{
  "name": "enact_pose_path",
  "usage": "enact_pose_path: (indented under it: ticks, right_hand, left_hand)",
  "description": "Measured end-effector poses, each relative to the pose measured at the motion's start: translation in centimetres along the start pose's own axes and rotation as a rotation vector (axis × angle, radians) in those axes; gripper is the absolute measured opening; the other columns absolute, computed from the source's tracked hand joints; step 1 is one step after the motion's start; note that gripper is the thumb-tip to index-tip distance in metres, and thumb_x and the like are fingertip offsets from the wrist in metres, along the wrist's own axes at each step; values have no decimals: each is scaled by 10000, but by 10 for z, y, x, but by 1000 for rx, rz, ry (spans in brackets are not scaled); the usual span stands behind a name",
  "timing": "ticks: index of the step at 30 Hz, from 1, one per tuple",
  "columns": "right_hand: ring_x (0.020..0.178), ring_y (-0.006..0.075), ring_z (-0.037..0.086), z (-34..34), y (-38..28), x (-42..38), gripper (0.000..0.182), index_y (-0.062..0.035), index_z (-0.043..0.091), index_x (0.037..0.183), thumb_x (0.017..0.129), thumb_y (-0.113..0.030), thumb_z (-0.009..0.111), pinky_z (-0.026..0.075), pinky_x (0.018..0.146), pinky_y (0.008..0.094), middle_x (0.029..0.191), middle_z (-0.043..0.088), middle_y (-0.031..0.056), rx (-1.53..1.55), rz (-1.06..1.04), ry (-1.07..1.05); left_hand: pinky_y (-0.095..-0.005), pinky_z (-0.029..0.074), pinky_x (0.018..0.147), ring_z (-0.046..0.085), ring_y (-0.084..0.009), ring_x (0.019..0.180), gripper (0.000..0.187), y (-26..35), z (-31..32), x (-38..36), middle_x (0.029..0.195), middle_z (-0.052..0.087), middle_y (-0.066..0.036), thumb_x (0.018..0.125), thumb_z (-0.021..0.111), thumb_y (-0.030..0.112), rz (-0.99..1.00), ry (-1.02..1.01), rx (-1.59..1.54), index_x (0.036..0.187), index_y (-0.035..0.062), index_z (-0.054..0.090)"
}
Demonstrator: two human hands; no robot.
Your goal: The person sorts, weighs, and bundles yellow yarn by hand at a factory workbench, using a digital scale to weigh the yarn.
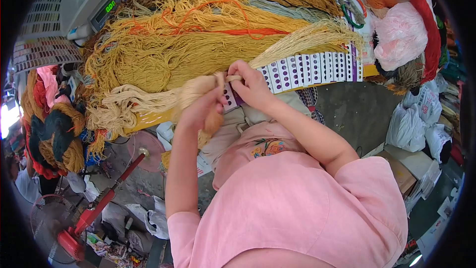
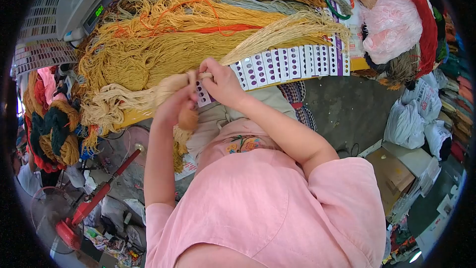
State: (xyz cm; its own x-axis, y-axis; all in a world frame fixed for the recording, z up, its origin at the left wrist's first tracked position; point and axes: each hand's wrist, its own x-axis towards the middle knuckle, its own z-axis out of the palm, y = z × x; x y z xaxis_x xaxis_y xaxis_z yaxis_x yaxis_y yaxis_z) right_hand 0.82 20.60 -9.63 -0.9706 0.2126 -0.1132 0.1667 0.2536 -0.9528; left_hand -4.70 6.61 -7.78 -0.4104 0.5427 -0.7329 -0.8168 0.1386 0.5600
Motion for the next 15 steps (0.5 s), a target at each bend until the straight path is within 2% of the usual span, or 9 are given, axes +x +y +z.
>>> enact_pose_path:
  ticks: [1, 2, 3, 4, 5, 6, 9, 12, 15]
  right_hand:
    - [640, 94, 497, -1, 3, 1, 171, -21, 441, 841, 686, 37, 400, 406, 561, 246, 702, 501, 32, 101, 129, -58]
    - [640, 94, 497, 2, 7, 1, 171, -21, 441, 841, 686, 37, 400, 406, 561, 246, 702, 501, 32, 97, 130, -55]
    - [658, 82, 499, 6, 10, 2, 186, -18, 466, 856, 693, 41, 400, 412, 584, 233, 716, 518, 24, 350, 95, -20]
    - [676, 70, 502, 8, 13, 2, 203, -16, 491, 871, 700, 45, 401, 418, 607, 220, 730, 536, 17, 604, 58, 17]
    - [731, 64, 505, -1, 7, 3, 218, -13, 529, 889, 702, 43, 432, 412, 663, 201, 780, 561, 27, 664, 75, -47]
    - [731, 64, 505, -4, 7, 4, 218, -13, 529, 889, 702, 43, 432, 412, 663, 201, 780, 561, 27, 666, 78, -41]
    - [765, 98, 510, 1, 4, 6, 184, -13, 549, 857, 677, 9, 514, 405, 672, 220, 820, 561, 39, 336, 6, -301]
    - [678, 152, 532, 12, 4, 8, 172, -42, 580, 809, 638, -45, 561, 410, 635, 261, 708, 569, 58, 158, -41, -182]
    - [682, 182, 535, 10, 2, 9, 154, -55, 583, 784, 631, -56, 563, 412, 645, 278, 722, 570, 74, 159, -124, -156]
  left_hand:
    - [-180, 364, 422, 405, -62, 451, 127, -6, 1, 9, 603, 476, -2, 775, 440, 106, -60, 41, 185, 878, 44, 479]
    - [-191, 380, 429, 427, -61, 468, 96, -5, 3, 13, 599, 475, -2, 775, 440, 114, -108, 103, 227, 824, 49, 491]
    - [-191, 380, 429, 427, -61, 468, 96, -3, 1, 12, 599, 475, -2, 775, 440, 114, -109, 99, 228, 824, 49, 491]
    - [-186, 381, 427, 433, -61, 475, 94, 0, -4, 9, 603, 479, -5, 770, 450, 113, -67, 85, 50, 826, 49, 490]
    - [-180, 382, 425, 440, -60, 481, 95, 3, -10, 6, 606, 483, -9, 764, 460, 113, -28, 72, -126, 828, 49, 489]
    - [-155, 370, 402, 434, -54, 470, 109, 4, -16, 2, 605, 487, -15, 756, 472, 108, 26, 21, -325, 839, 39, 493]
    - [-131, 352, 381, 421, -45, 443, 137, 7, -20, -4, 585, 484, -14, 750, 492, 111, -62, -150, -449, 855, 24, 501]
    - [-133, 362, 378, 433, -42, 428, 153, 15, -11, -10, 603, 522, -36, 740, 522, 101, -109, -95, -313, 860, 8, 509]
    - [-135, 369, 382, 446, -44, 432, 148, 16, -12, -13, 628, 543, -54, 737, 532, 95, -130, -30, -257, 854, 8, 512]
